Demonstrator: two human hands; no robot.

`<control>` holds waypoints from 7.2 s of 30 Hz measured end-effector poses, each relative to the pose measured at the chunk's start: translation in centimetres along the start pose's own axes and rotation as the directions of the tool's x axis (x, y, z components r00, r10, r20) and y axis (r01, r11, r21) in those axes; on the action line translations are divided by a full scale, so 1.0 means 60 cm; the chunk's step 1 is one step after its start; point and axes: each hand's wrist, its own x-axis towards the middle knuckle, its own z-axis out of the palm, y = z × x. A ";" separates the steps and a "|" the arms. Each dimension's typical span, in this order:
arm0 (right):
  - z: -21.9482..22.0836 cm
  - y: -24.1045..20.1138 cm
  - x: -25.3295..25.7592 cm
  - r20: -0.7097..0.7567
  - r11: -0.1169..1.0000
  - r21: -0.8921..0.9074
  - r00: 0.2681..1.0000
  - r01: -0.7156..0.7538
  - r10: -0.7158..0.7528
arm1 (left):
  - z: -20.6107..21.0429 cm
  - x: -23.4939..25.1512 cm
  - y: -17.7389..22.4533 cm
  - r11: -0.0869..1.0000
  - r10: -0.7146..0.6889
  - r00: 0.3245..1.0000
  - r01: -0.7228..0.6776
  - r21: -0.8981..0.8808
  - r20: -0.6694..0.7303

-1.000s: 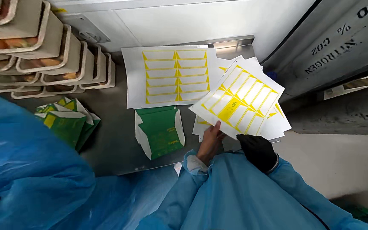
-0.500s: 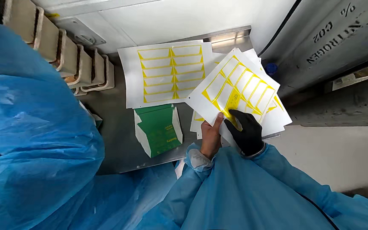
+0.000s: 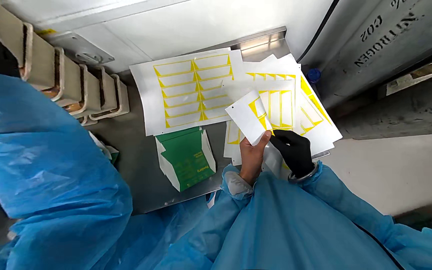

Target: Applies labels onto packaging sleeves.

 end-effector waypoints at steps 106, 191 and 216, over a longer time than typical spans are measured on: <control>-0.007 -0.032 0.024 0.044 0.943 -0.247 0.975 0.221 -0.217 | -0.022 -0.012 0.047 0.996 -0.035 0.998 0.039 -0.079 0.048; -0.146 -0.058 0.133 0.162 0.921 0.027 0.911 -0.389 0.380 | -0.019 0.047 0.024 0.461 0.467 0.767 -0.636 0.619 0.441; 0.103 -0.148 0.064 0.421 0.705 -0.410 0.806 0.578 -0.416 | -0.228 0.003 0.063 0.929 0.272 0.854 -0.354 0.110 0.444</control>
